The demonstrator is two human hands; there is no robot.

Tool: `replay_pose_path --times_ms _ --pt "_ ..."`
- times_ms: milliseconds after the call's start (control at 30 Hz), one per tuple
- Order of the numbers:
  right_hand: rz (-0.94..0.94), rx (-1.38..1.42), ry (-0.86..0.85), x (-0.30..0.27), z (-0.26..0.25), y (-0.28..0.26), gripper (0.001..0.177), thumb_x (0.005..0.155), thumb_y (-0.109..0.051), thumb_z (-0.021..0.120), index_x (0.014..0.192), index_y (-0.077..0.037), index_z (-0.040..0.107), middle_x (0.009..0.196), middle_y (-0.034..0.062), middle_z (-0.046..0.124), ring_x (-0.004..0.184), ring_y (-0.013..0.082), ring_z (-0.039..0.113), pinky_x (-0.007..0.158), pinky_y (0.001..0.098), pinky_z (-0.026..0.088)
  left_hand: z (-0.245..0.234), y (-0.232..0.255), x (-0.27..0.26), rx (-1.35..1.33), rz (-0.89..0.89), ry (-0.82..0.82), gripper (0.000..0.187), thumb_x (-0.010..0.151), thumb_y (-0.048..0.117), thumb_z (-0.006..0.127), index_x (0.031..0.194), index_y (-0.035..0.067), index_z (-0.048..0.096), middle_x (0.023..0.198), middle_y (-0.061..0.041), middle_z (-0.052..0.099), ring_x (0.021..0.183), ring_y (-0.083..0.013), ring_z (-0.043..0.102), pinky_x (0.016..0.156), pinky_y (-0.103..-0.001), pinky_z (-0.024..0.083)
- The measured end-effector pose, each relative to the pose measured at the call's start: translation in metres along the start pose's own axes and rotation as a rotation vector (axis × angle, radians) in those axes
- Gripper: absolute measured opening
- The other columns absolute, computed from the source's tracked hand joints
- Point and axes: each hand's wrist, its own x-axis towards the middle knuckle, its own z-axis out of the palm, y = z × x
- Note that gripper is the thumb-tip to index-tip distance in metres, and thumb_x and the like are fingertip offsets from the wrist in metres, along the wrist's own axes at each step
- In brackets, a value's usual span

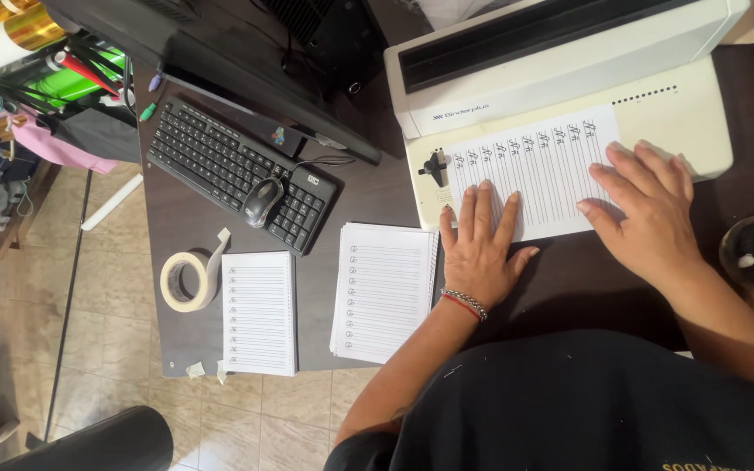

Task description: The person organizes a stack of lined papers on a desk, then uses a binding machine to attach spiral wire bindings to the sheets. The person repeats this process for multiple stacks of paper.

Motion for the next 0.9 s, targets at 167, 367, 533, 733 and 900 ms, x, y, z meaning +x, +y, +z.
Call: replay_pose_path --times_ms 167,367,533,733,900 --pt "-0.021 -0.040 -0.003 0.000 -0.002 0.000 0.042 0.099 -0.037 0.074 0.129 -0.009 0.079 0.149 0.0128 0.070 0.144 0.0364 0.054 0.121 0.0576 0.033 -0.004 0.001 0.001 -0.001 -0.005 0.015 0.080 0.094 0.069 0.054 0.158 0.022 0.041 0.163 -0.020 0.041 0.151 -0.0375 0.042 0.117 -0.064 0.037" --pt "-0.017 -0.014 -0.014 -0.003 0.001 0.004 0.044 0.101 -0.035 0.074 0.132 -0.005 0.080 0.154 0.0161 0.069 0.148 0.0389 0.052 0.125 0.0595 0.031 0.002 0.001 -0.001 0.060 -0.022 -0.062 0.089 0.090 0.074 0.058 0.161 0.026 0.033 0.169 -0.016 0.034 0.156 -0.0338 0.038 0.121 -0.062 0.035" --pt "-0.025 -0.034 0.000 -0.003 0.002 0.004 0.043 0.102 -0.036 0.075 0.132 -0.006 0.081 0.154 0.0159 0.071 0.149 0.0378 0.053 0.125 0.0567 0.032 0.004 0.002 -0.001 0.090 -0.024 -0.075 0.090 0.089 0.078 0.057 0.161 0.029 0.035 0.170 -0.014 0.033 0.157 -0.0320 0.035 0.120 -0.062 0.036" --pt "-0.046 -0.053 0.021 -0.005 0.004 0.008 0.042 0.102 -0.037 0.077 0.131 -0.008 0.081 0.153 0.0151 0.072 0.147 0.0376 0.056 0.123 0.0551 0.033 0.006 0.002 -0.001 0.093 -0.027 -0.073 0.089 0.090 0.078 0.053 0.161 0.029 0.033 0.169 -0.014 0.036 0.157 -0.0318 0.037 0.121 -0.063 0.036" --pt "-0.040 -0.059 0.005 -0.002 0.002 0.004 0.043 0.102 -0.037 0.076 0.132 -0.007 0.081 0.153 0.0154 0.072 0.148 0.0365 0.054 0.124 0.0534 0.032 0.006 0.002 -0.001 0.078 -0.034 -0.072 0.088 0.090 0.077 0.054 0.161 0.029 0.035 0.170 -0.013 0.034 0.158 -0.0314 0.036 0.121 -0.062 0.036"
